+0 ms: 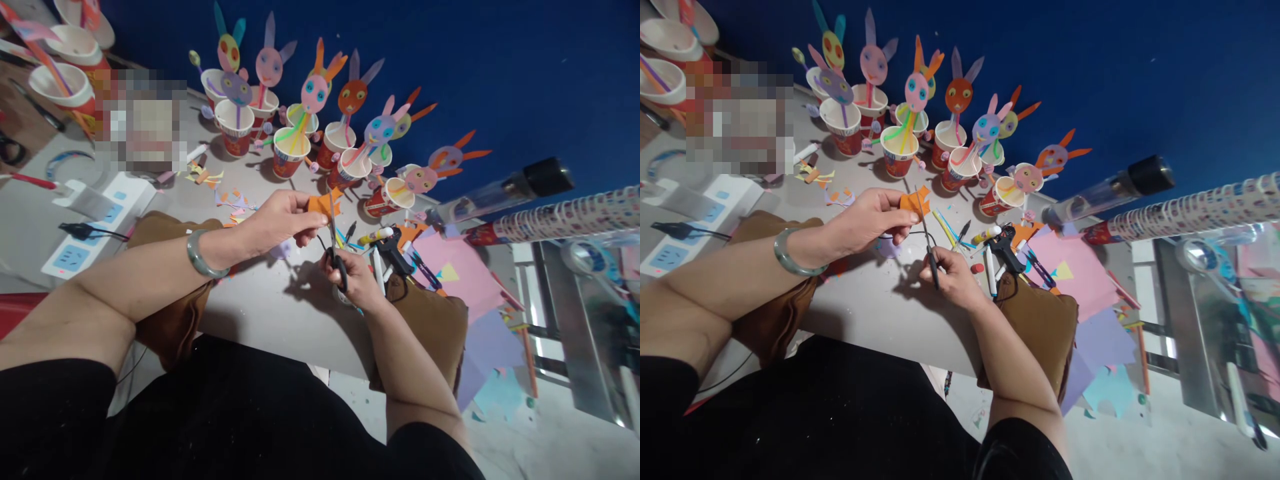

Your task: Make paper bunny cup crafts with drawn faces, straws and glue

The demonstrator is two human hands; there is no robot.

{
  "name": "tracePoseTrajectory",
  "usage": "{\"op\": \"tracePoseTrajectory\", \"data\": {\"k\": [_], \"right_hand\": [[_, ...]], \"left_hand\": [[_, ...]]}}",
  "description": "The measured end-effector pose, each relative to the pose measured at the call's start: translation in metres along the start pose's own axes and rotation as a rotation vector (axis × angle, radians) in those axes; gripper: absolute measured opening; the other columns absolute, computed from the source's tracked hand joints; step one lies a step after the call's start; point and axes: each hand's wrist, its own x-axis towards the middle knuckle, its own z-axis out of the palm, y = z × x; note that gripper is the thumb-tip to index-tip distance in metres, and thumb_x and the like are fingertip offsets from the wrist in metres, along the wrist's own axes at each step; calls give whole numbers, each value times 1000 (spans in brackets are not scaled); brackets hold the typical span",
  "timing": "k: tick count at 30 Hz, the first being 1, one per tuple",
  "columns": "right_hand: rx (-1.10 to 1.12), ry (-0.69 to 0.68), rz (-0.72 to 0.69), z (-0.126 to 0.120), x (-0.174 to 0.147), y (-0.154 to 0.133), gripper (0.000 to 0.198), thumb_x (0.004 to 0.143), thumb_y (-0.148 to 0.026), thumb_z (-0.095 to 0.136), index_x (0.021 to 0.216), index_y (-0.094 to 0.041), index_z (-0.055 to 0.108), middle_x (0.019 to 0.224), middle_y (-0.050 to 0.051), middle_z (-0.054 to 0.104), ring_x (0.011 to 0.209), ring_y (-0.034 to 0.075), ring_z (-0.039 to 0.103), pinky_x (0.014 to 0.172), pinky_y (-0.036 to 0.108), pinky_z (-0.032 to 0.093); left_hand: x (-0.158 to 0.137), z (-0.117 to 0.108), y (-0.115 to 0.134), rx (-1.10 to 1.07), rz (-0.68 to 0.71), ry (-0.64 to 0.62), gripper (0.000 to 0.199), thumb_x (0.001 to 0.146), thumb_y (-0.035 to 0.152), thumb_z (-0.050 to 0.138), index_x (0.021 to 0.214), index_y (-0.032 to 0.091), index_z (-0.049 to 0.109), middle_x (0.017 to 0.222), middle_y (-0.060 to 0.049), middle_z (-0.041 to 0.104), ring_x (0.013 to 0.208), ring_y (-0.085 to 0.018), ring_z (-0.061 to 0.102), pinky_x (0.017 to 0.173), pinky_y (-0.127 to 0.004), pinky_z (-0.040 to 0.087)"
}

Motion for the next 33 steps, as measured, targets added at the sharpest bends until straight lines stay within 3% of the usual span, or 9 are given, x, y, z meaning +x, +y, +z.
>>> {"op": "tracePoseTrajectory", "data": {"k": [18,33], "right_hand": [[-26,-38,-11,-1,-1,-3,56,74,-73,73,63,-22,53,61,-2,57,58,12,44,60,29,38],[22,-27,26,-4,-3,1,65,66,-83,75,64,-21,53,60,-3,54,57,11,42,56,28,34]], "left_hand": [[-1,1,5,65,15,-15,17,85,2,62,73,14,68,53,6,56,44,-4,51,44,-16,44],[-1,1,6,100,43,-19,20,83,4,63,66,15,64,47,6,54,41,-3,49,44,-14,39]]}}
